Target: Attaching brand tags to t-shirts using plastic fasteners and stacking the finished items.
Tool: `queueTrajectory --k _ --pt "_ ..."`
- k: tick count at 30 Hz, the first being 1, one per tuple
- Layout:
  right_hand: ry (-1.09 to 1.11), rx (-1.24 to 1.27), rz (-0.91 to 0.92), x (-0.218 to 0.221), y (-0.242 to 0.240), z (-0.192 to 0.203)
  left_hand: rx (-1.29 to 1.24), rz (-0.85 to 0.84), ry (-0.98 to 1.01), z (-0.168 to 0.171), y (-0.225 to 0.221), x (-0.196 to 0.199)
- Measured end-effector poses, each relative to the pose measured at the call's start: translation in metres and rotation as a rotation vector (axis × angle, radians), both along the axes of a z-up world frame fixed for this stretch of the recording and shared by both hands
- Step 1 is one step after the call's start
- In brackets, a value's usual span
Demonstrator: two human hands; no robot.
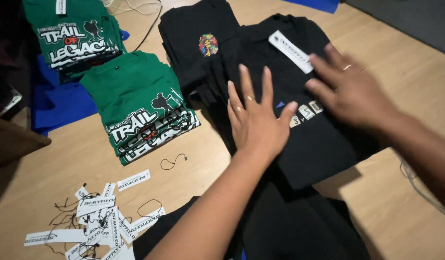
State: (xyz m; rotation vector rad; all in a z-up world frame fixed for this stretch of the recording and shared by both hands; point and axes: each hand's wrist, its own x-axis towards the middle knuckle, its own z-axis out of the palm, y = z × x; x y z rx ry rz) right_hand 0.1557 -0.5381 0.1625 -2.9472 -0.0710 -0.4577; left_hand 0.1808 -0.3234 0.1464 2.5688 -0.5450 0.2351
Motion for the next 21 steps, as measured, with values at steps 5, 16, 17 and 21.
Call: queueTrajectory --k 5,16,17,21 --pt "0.325 0.207 -0.197 -0.014 0.040 0.018 0.066 -0.059 0.117 -0.006 0.012 -0.001" --pt "-0.189 0.412 0.454 -0.090 0.244 -0.030 0.238 0.351 0.082 -0.141 0.220 -0.140" --pt "0.045 0.456 0.444 -0.102 0.266 -0.061 0.381 0.327 0.409 -0.133 0.229 -0.158" --pt "0.504 -0.070 0.714 -0.144 0.314 -0.186 0.693 0.452 -0.360 -0.252 0.273 -0.224"
